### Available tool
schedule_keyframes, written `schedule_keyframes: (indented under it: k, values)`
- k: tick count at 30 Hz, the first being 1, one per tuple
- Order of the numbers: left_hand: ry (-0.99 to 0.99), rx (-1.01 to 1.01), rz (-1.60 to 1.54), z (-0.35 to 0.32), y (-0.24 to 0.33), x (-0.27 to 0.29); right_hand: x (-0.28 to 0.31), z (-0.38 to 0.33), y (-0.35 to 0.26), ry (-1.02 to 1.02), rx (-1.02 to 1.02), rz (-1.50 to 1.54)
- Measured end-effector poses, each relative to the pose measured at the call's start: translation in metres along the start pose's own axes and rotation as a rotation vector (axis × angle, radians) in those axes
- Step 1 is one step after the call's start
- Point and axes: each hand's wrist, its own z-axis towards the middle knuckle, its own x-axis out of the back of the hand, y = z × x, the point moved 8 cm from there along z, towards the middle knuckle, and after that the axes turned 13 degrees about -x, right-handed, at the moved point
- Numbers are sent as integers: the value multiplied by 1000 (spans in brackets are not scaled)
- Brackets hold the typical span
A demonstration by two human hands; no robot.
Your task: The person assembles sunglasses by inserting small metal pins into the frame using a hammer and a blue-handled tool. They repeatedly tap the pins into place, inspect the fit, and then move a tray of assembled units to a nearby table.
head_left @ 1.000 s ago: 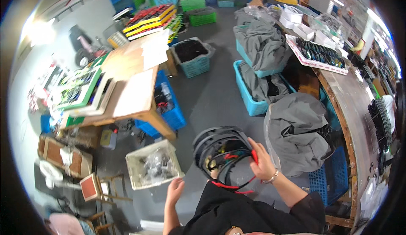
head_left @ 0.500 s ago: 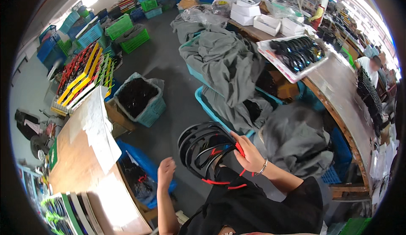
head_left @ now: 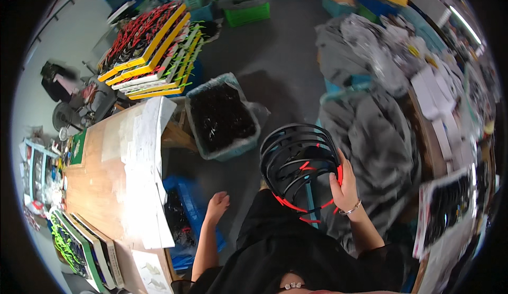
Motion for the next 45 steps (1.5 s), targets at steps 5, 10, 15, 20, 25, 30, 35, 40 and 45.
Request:
schedule_keyframes:
  k: [5,10,15,20,25,30,35,40,45]
  values:
    - [269,157,50,146,16,65,-36,195,35,-4,48,41]
    - [402,-106,210,349,126,65,-26,370,68,35,34,11]
    - [-43,-324,290,561,252,-58,-37,522,117,73,-74,33]
    - [-372,-418,198,737,358,-182,-65,700,172,61,-73,5]
    - [20,-108,269,861,319,-148,-95,888,151,-36,144,-95]
    - [123,237,-264,913,341,-130,-145,1056,137,-237,177,-54]
    - [443,450,-280,969,274,-71,-251,1191,114,-335,343,14]
    - [454,360,-136,1105,311,2,-336,1323,78,-415,361,70]
    - [581,43,287,1277,433,68,-412,1450,38,-410,371,69]
